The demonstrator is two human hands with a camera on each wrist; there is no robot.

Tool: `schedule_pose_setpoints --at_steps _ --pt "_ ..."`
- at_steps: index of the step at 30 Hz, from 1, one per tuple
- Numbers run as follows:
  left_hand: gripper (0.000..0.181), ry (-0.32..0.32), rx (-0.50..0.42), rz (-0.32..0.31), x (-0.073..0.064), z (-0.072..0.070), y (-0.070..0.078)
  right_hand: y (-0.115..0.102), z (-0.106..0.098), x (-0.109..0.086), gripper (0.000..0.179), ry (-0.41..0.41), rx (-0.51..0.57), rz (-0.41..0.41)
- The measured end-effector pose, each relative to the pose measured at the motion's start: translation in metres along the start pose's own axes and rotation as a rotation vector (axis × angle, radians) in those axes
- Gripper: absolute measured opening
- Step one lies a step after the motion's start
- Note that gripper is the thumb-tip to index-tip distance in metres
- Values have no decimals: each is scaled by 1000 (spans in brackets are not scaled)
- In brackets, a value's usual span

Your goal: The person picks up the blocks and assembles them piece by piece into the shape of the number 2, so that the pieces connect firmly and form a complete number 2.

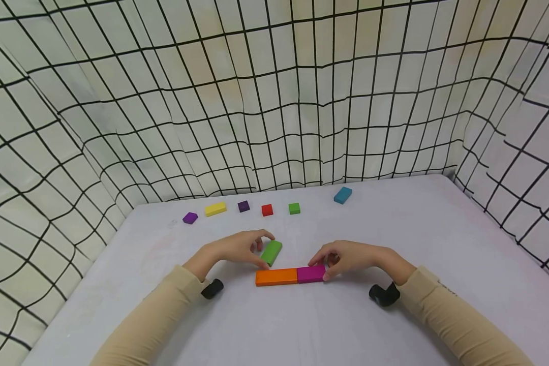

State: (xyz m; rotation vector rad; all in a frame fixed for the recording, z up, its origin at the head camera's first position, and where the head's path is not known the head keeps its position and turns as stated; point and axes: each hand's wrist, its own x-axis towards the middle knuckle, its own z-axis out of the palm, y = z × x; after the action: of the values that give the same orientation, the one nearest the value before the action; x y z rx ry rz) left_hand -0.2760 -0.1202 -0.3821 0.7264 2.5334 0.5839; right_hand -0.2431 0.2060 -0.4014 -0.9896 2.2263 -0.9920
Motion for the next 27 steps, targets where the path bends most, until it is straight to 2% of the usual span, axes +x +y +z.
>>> schedule_pose_setpoints --at_steps 9,27 --pt "55 -12 -61 26 -1 -5 -8 -2 1 -1 36 6 9 16" --pt "54 8 -65 68 -7 -2 -7 -2 0 -1 36 4 4 8"
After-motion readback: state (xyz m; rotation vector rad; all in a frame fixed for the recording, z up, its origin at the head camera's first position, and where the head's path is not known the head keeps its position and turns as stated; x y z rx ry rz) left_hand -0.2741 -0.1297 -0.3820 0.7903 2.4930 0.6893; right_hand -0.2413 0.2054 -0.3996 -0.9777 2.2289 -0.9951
